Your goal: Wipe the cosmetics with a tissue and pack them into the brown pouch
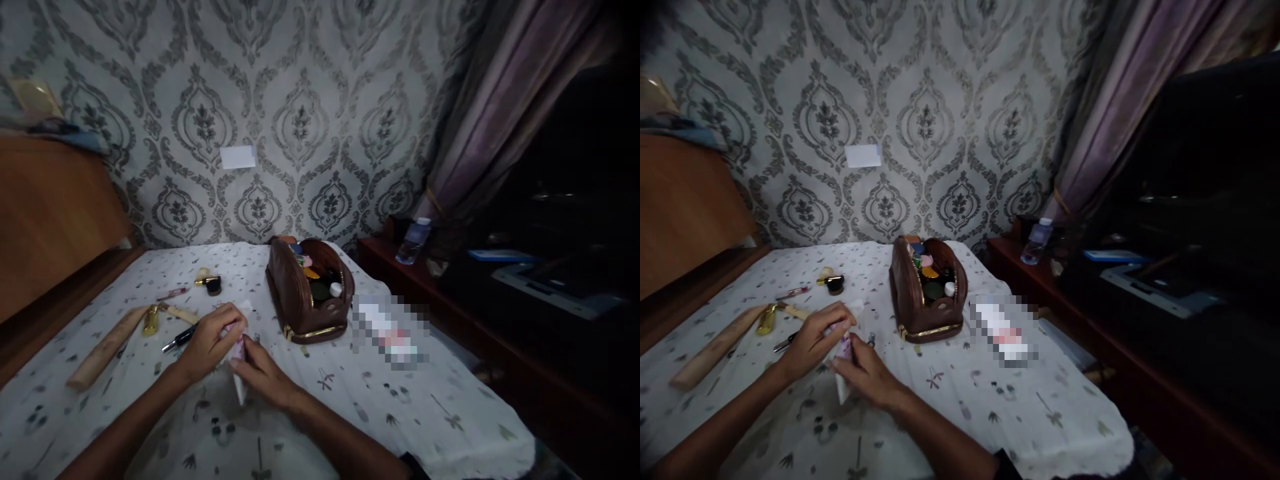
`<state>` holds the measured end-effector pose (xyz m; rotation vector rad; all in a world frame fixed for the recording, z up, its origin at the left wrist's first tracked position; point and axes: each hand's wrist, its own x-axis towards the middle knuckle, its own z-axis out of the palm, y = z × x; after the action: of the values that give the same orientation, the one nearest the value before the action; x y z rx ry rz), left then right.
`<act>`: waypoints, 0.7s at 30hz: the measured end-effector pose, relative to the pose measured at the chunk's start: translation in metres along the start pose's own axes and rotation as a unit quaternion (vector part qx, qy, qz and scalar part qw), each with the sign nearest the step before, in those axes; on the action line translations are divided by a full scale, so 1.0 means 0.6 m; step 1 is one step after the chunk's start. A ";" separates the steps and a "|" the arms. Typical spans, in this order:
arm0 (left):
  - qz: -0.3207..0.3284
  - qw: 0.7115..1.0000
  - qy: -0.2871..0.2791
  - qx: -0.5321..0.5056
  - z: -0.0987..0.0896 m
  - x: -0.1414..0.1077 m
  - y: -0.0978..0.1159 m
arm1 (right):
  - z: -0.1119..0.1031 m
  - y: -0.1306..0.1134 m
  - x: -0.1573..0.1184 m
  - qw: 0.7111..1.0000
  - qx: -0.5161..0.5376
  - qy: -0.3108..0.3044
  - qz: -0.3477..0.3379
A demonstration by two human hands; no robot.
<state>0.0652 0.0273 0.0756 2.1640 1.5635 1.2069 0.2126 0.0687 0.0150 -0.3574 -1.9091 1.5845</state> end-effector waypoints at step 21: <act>-0.233 0.929 0.096 -0.272 0.039 -0.051 -0.052 | 0.018 0.016 0.001 0.939 0.252 -0.087 0.217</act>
<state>0.0571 0.0201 0.0272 1.2744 1.4618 1.4847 0.2038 0.0630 0.0050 -0.4448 -1.5254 2.3933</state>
